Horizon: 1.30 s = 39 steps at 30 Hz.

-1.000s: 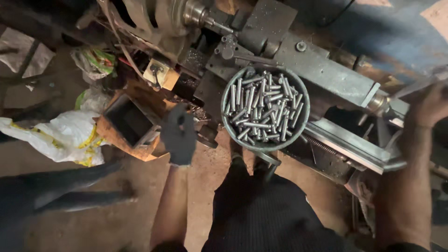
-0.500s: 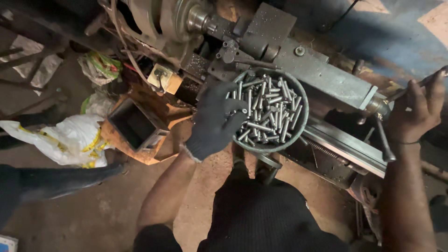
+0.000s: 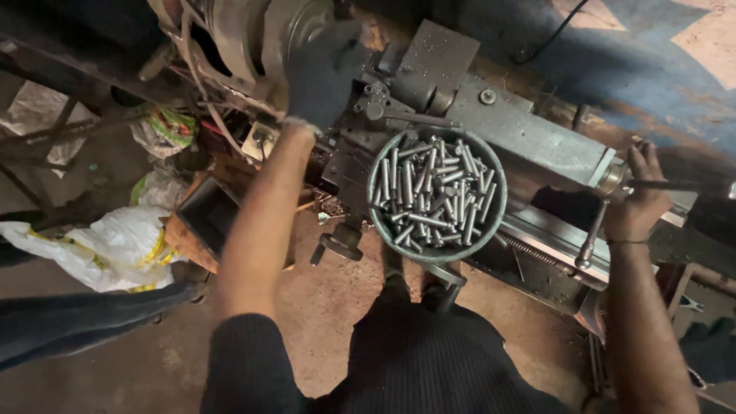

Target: The person operates a lathe to machine small metal pins. They insert a rod into the lathe chuck, run the machine to cut it, then place the finished pin into a bowl that fills with completed pieces, repeating the cycle.

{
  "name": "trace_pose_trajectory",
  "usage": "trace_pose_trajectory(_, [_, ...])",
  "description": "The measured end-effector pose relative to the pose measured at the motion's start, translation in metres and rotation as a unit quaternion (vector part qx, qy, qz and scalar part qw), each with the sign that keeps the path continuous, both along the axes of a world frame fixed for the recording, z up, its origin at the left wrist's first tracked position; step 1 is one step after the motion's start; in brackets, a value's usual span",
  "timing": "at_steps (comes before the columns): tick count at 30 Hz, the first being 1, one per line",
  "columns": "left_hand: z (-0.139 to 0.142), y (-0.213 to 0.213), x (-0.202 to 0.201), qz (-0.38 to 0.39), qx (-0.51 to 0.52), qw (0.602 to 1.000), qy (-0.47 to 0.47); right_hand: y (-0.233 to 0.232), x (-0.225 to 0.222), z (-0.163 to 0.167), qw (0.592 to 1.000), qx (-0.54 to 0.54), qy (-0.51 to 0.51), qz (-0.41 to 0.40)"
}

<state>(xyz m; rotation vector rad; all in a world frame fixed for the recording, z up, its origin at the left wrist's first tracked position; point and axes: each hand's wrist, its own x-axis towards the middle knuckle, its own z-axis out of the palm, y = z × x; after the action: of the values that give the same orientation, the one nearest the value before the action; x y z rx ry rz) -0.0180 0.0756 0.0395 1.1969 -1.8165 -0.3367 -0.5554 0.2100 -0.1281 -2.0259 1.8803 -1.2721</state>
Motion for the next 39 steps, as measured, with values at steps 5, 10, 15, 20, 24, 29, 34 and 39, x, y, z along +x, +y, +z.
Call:
trace_pose_trajectory(5, [-0.016, -0.046, 0.007, -0.052, 0.039, 0.937, -0.343, 0.005, 0.003, 0.001, 1.0, 0.007, 0.012, 0.001])
trace_pose_trajectory(10, [-0.026, -0.057, 0.007, -0.051, 0.057, 0.916, -0.393, 0.004, 0.005, 0.004, 0.999, 0.031, 0.016, 0.0])
trace_pose_trajectory(15, [-0.034, -0.061, 0.013, -0.086, 0.031, 0.908, -0.408, 0.009, 0.006, 0.003, 0.998, 0.055, -0.016, 0.027])
trace_pose_trajectory(20, [-0.039, -0.063, 0.015, -0.097, 0.024, 0.906, -0.412, 0.045, 0.012, 0.003, 0.975, 0.218, 0.005, -0.051])
trace_pose_trajectory(24, [-0.041, -0.062, 0.013, -0.085, 0.003, 0.906, -0.415, 0.073, 0.019, 0.006, 0.958, 0.273, -0.024, -0.088])
trace_pose_trajectory(29, [-0.04, -0.061, 0.011, -0.091, 0.008, 0.888, -0.45, 0.065, 0.012, 0.008, 0.943, 0.313, -0.022, -0.108])
trace_pose_trajectory(34, [-0.034, -0.057, 0.009, -0.085, -0.007, 0.906, -0.414, 0.117, -0.06, 0.034, 0.84, 0.254, -0.478, 0.046])
trace_pose_trajectory(39, [-0.015, -0.051, 0.001, -0.074, 0.025, 0.894, -0.441, 0.167, -0.081, 0.027, 0.778, 0.058, -0.625, 0.02])
